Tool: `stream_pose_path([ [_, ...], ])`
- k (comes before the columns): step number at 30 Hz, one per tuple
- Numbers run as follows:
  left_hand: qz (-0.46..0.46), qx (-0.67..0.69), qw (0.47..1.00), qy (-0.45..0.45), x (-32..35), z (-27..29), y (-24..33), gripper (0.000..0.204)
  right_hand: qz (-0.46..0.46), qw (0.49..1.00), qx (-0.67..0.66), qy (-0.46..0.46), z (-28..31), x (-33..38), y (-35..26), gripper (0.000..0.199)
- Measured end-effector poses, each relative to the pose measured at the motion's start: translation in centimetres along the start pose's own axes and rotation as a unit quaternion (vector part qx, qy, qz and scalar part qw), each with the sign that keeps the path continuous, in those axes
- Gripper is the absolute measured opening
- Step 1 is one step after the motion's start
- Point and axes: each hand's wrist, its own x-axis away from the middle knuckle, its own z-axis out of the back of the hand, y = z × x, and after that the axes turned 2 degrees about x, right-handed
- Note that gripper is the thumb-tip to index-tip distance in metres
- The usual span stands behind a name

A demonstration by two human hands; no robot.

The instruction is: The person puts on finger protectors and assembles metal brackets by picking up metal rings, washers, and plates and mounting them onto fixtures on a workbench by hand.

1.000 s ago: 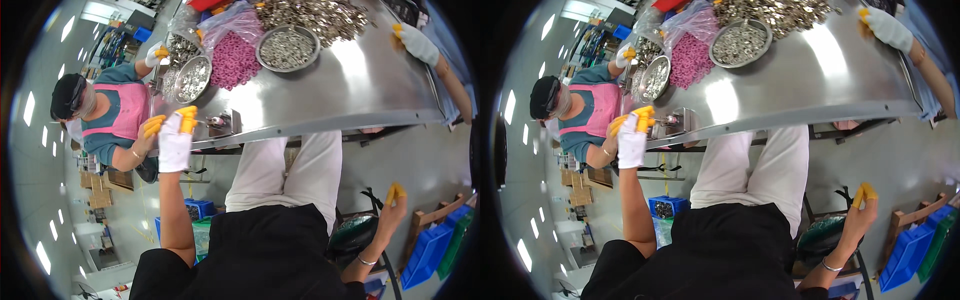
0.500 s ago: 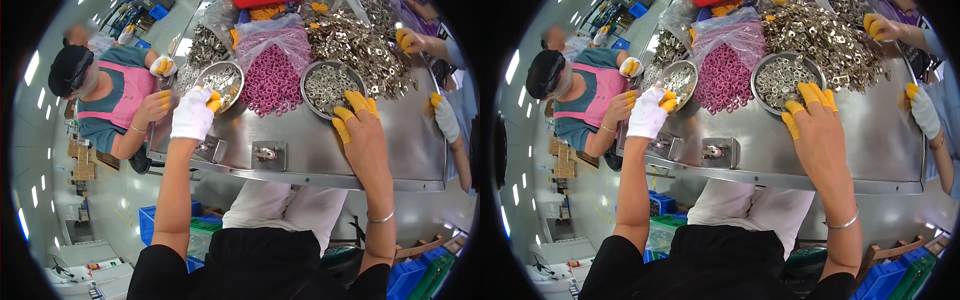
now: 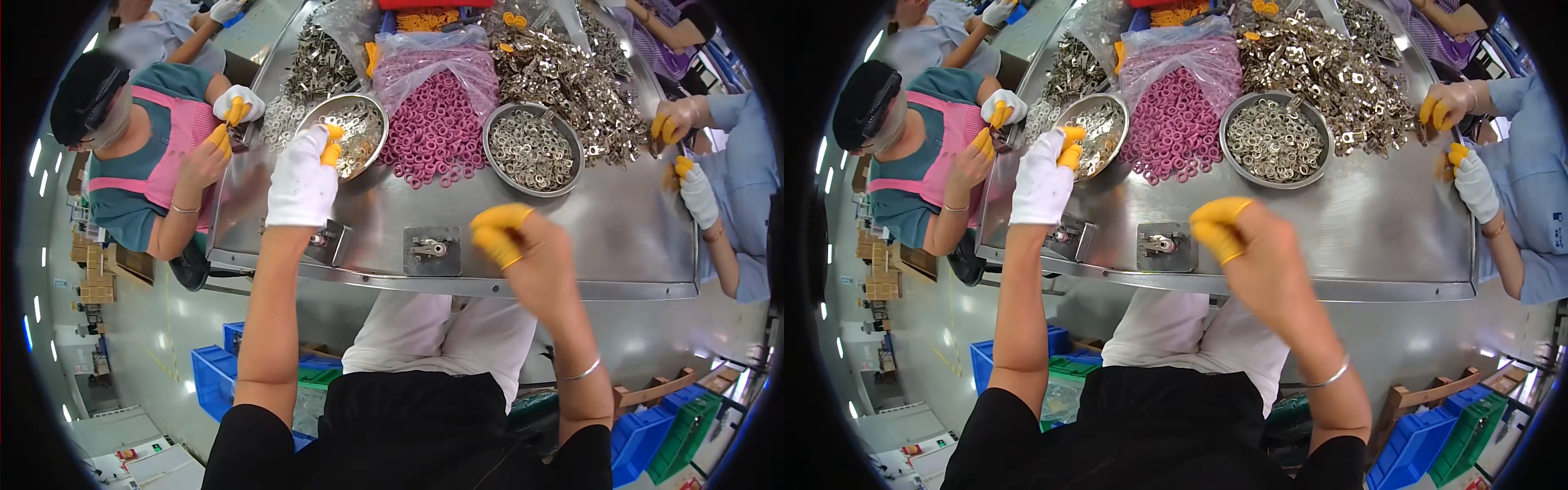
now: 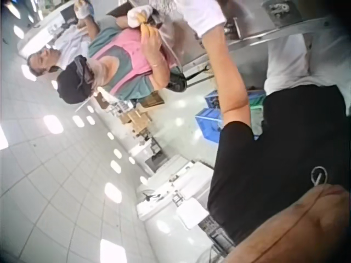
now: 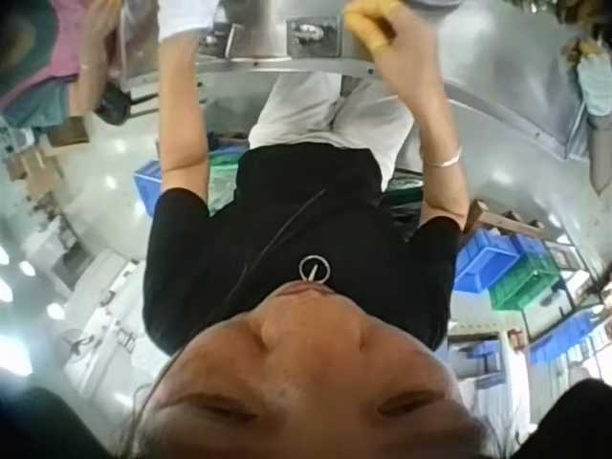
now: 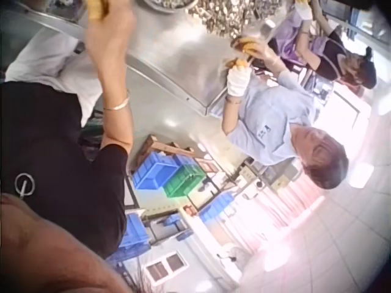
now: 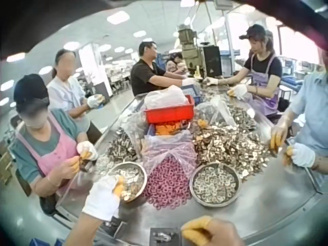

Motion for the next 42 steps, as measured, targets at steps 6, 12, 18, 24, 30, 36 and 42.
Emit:
stream_pose_path([
  [6,-0.026,0.247,0.969,-0.001,4.4,-0.9,2.5,0.026,-0.068,0.992,0.037,-0.095,-2.9,-0.2,-1.0,0.020],
  [12,0.135,0.458,0.856,-0.198,7.2,0.1,3.9,0.021,-0.141,0.975,-0.016,-0.171,-1.4,-1.9,-0.6,0.025],
  [18,-0.049,0.302,0.931,-0.200,7.2,-0.9,5.2,0.013,0.201,0.849,0.488,0.024,-2.9,-4.2,1.3,0.021],
  [24,0.003,0.282,0.916,-0.286,6.3,-2.0,5.3,0.011,0.113,0.921,0.372,0.039,-2.2,-2.2,1.7,0.018],
  [30,-0.003,0.320,0.920,-0.228,7.3,-3.4,5.4,0.018,0.013,0.996,0.088,-0.001,-2.3,0.2,0.2,0.016],
  [36,0.047,0.449,0.881,-0.141,9.3,-1.2,5.0,0.025,-0.027,0.998,0.042,-0.050,-2.9,0.3,-1.4,0.017],
  [42,-0.087,-0.105,0.985,0.102,10.4,3.6,1.1,0.026,0.177,0.957,0.232,0.007,-3.6,1.0,-0.1,0.017],
])
